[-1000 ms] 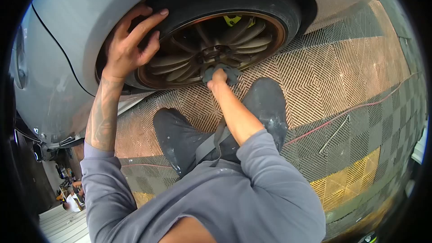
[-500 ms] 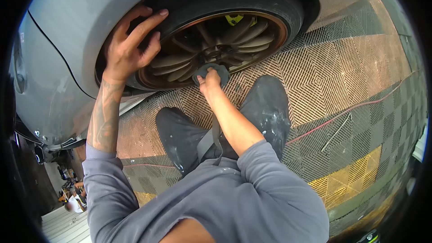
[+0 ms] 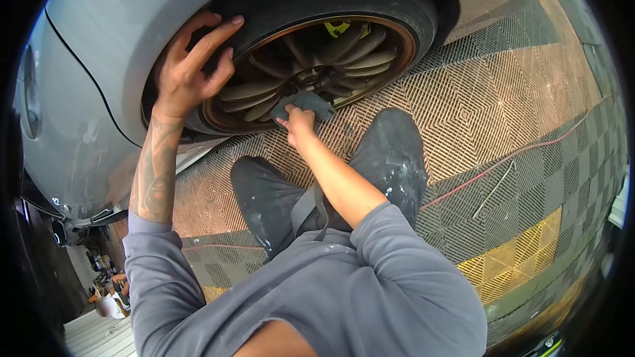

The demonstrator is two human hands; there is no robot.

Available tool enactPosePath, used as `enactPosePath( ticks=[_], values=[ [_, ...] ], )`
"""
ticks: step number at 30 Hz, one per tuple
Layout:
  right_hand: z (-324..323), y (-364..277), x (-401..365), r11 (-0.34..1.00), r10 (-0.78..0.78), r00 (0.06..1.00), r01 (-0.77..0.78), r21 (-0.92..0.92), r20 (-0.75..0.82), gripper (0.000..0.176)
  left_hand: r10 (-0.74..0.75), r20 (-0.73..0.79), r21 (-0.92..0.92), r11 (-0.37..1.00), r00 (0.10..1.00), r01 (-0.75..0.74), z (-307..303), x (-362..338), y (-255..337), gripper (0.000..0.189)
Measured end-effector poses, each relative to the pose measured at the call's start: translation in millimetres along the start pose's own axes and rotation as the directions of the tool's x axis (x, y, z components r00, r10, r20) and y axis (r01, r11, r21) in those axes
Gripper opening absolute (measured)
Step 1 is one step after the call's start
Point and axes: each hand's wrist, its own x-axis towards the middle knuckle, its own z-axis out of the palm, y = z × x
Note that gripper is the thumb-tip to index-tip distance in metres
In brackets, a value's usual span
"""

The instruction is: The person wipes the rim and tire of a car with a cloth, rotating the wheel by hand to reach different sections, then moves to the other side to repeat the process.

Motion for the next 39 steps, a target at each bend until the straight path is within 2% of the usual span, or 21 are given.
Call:
enactPosePath(
  ticks=[1,3,5,7,9,12,14,17,18,19,21,22,23,26,27,30,31,33,34,36,39],
  values=[
    [1,10,5,1.000,-0.001,1.000,0.001,-0.002,0.001,0.018,-0.004,0.006,0.019,1.000,1.000,0.004,0,-1,1,0.044],
    [5,26,6,0.972,0.000,1.000,-0.001,-0.236,-0.004,0.023,-0.020,0.018,0.012,1.000,1.000,0.020,-2,-1,2,0.044],
    [11,26,9,0.974,0.019,0.998,-0.033,-0.223,-0.062,0.027,-0.025,0.028,0.005,1.000,0.999,0.025,-1,1,0,0.044],
    [11,13,4,0.962,0.076,0.988,-0.109,-0.251,-0.138,0.029,0.016,-0.032,-0.012,1.000,0.999,-0.017,1,-2,-4,0.046],
    [1,-6,-9,0.946,-0.131,0.990,0.109,-0.306,-0.052,0.031,0.011,-0.035,-0.006,1.000,0.999,-0.012,1,-2,-2,0.046],
    [5,6,6,0.943,-0.075,0.993,0.043,-0.330,-0.087,0.033,0.018,-0.037,-0.003,1.000,0.999,-0.018,1,-1,-3,0.046],
    [19,27,19,0.942,0.037,0.961,-0.125,-0.313,-0.274,0.033,0.009,-0.033,0.000,1.000,0.999,-0.009,1,-3,-1,0.046],
    [24,50,42,0.920,0.162,0.952,-0.241,-0.309,-0.260,0.036,-0.034,0.018,0.010,0.999,0.999,0.034,0,-3,1,0.045],
    [25,55,47,0.886,0.063,0.978,-0.146,-0.441,-0.197,0.038,-0.013,0.011,0.003,1.000,1.000,0.013,2,-5,-2,0.046],
    [22,51,48,0.883,0.065,0.979,-0.146,-0.446,-0.192,0.038,0.009,0.006,-0.006,1.000,1.000,-0.009,3,-6,-4,0.047],
    [2,33,51,0.523,0.126,0.982,0.053,-0.850,0.138,0.038,0.010,0.016,0.001,1.000,1.000,-0.010,2,-6,-2,0.048],
    [-3,25,44,0.595,0.017,0.989,0.106,-0.797,0.144,0.036,0.031,-0.010,-0.007,1.000,0.999,-0.031,1,-2,2,0.047],
    [-7,17,38,0.595,0.014,0.988,0.114,-0.796,0.152,0.036,0.054,-0.039,-0.012,0.998,0.998,-0.054,0,1,2,0.047],
    [-22,17,38,0.462,-0.267,0.934,0.340,-0.819,0.237,0.037,0.018,-0.006,-0.014,1.000,1.000,-0.018,7,-8,-8,0.047],
    [-17,19,38,0.467,-0.264,0.935,0.338,-0.817,0.236,0.037,0.020,0.000,-0.015,1.000,1.000,-0.020,7,-8,-9,0.047],
    [8,29,46,0.769,0.023,0.996,0.035,-0.638,0.083,0.053,0.070,-0.066,0.010,0.998,0.995,-0.070,15,-6,-14,0.046],
    [10,31,48,0.771,0.027,0.996,0.034,-0.636,0.086,0.053,0.072,-0.062,0.013,0.997,0.995,-0.071,16,-6,-16,0.046],
    [7,35,48,0.706,-0.100,0.973,0.215,-0.675,0.206,0.054,0.054,-0.062,0.013,0.999,0.997,-0.053,16,-6,-13,0.045],
    [-2,46,63,0.706,-0.098,0.973,0.215,-0.675,0.207,0.054,0.043,-0.061,-0.004,0.999,0.997,-0.043,15,-4,-10,0.046],
    [-16,62,94,0.568,-0.264,0.855,0.512,-0.644,0.447,0.053,0.043,-0.060,0.010,0.999,0.997,-0.043,16,-6,-12,0.046],
    [-16,78,95,0.624,-0.319,0.857,0.512,-0.591,0.405,0.062,0.027,-0.052,0.006,1.000,0.998,-0.027,16,-6,-10,0.046]
  ],
)
